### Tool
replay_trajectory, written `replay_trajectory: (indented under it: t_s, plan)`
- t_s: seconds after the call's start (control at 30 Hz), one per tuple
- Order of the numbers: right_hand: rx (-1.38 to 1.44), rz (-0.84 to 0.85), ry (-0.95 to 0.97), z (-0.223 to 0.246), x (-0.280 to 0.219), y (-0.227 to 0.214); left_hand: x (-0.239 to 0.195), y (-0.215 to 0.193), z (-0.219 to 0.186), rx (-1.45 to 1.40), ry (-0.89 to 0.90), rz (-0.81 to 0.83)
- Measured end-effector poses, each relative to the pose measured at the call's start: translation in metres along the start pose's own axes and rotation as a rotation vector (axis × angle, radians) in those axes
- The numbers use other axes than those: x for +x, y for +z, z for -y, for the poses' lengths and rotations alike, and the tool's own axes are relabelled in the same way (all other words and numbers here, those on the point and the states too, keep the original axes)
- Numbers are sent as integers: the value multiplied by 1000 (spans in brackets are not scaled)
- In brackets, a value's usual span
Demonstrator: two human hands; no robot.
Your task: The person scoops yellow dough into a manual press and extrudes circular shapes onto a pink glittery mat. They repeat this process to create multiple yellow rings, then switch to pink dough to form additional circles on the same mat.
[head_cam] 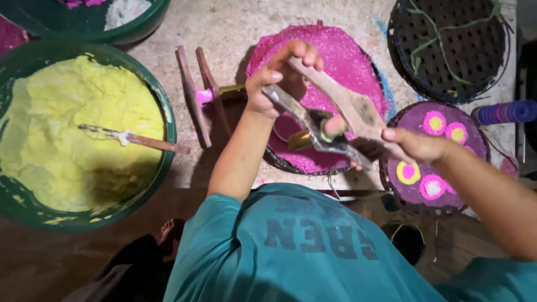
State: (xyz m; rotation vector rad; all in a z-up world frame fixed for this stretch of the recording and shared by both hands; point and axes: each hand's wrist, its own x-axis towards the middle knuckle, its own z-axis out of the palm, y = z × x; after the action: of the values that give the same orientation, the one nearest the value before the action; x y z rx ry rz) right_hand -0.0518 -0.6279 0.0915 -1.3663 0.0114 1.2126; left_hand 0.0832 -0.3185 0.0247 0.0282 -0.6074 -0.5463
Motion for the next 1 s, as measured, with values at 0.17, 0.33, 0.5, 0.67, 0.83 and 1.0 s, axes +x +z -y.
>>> replay_trajectory:
  t_s: [0.17, 0.33, 0.5, 0.67, 0.83, 1.0]
  plan:
    - [-19, -132, 187, 17, 14, -16, -1, -24, 4, -133, 77, -116]
    - [-255, -287, 294, 25, 38, -3, -14, -53, 11, -282, 212, -123]
    - [-413, -259, 181, 35, 59, 14, -21, -76, -6, -238, 274, -11]
    - [-424, -298, 277, 37, 64, 28, -37, -84, -1, -247, 292, -67]
    - [-478, -428, 331, 34, 50, 22, -31, -88, 26, -296, 280, -165]
    - [-634, -610, 216, 26, 51, 19, -4, -96, 23, -283, 238, -42]
